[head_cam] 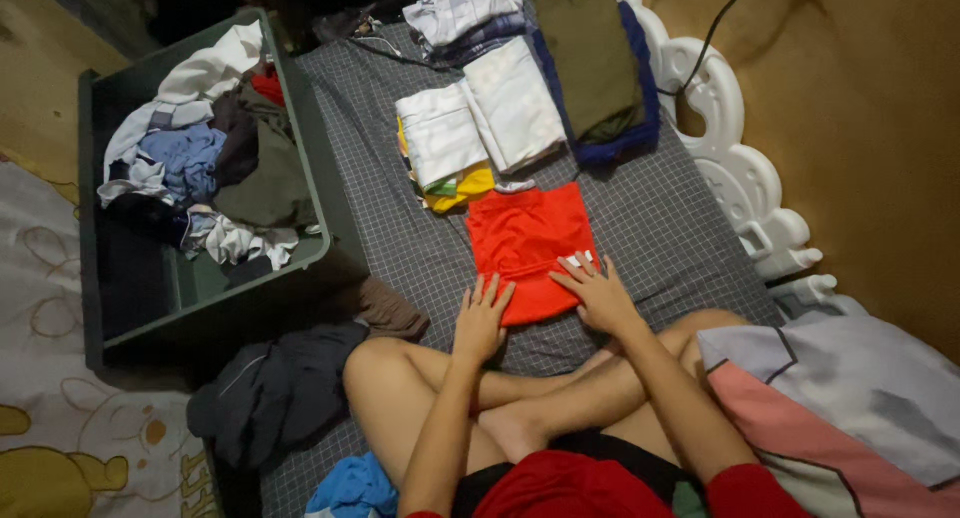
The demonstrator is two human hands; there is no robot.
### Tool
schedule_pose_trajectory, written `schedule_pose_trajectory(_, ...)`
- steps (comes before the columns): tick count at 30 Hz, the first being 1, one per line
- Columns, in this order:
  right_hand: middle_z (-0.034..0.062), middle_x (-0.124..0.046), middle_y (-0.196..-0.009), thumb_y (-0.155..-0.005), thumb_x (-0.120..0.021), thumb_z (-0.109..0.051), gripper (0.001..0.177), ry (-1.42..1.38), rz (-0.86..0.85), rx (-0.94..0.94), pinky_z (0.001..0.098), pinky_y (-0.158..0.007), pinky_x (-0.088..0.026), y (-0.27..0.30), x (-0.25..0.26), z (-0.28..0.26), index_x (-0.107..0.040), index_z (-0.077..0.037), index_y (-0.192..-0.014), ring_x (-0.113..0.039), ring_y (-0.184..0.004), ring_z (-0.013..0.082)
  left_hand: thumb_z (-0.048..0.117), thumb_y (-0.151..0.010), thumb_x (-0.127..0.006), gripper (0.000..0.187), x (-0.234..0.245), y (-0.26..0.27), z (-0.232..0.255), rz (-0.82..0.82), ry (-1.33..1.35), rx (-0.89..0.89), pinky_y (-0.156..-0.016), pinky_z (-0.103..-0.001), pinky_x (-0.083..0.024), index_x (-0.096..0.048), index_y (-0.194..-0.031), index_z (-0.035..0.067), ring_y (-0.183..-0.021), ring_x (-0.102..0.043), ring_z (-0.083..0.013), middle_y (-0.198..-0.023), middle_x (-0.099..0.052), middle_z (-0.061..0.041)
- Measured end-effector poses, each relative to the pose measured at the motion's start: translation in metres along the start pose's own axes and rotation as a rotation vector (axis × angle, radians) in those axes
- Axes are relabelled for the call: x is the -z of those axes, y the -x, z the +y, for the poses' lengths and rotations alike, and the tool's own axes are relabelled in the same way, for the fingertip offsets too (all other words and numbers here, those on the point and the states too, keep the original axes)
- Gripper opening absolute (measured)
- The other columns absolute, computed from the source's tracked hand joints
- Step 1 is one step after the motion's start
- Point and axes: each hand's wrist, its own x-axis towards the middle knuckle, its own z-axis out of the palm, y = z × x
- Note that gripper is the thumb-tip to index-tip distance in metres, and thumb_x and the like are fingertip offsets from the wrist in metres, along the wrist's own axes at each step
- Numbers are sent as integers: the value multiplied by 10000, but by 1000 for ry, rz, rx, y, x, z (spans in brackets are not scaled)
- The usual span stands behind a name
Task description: The person folds a yellow shirt, a pair of patterned shorts, a white t-shirt, and a red sports jersey by hand on a bed before placing them into a drawer.
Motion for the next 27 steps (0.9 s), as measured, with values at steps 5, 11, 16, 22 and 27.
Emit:
schedule_pose_trajectory(5, 101, -686, -1315, -862, -666, -193, 376, -240, 37, -78, 592, -1209, -265, 9, -24, 39, -702, -160, -1235, -565, -1325, 298, 151, -852, -672, 572, -11, 12, -22, -4, 215, -8, -1084, -505, -423, -583, -1417, 180, -1334, -526, -381, -1465, -587, -140)
schedule_pose_trajectory(11, 199, -763, -1013, -851, -690, -285, 374, -621, -36, -327, 442, -852, -571, 11, -34, 62, -734, -75, -1158, -741, -936, 367, 248, -903, -647, 386, -32, 14, -47, -29, 676, 308, -862, -431, -551, -689, -1260, 108, -925, -715, -330, -1089, -755, -173)
schedule_pose_trajectory(16, 231, -762, -970, -934, -663, -405, 418, -755, 85, -517, 453, -786, -584, -2, -38, 56, -705, -58, -1162, -767, -900, 372, 276, -915, -715, 307, -86, -16, -56, 386, 851, 493, -743, -391, -545, -662, -1079, 21, -800, -682, -288, -889, -718, -199)
schedule_pose_trajectory(22, 269, -700, -852, -1054, -538, -444, 422, -381, 417, -581, 572, -704, -534, -7, -44, 40, -726, -67, -1019, -674, -824, 495, 273, -997, -644, 292, -76, -35, -37, 610, 870, 455, -725, -415, -553, -618, -1135, 17, -818, -732, -294, -905, -723, -191)
schedule_pose_trajectory(27, 256, -708, -816, -1063, -540, -436, 391, -177, 278, -658, 600, -696, -540, -7, -46, 39, -707, -92, -983, -684, -772, 485, 276, -1021, -662, 327, -63, -45, -27, 461, 650, 514, -865, -460, -551, -624, -1206, 8, -1001, -684, -390, -1091, -699, -246)
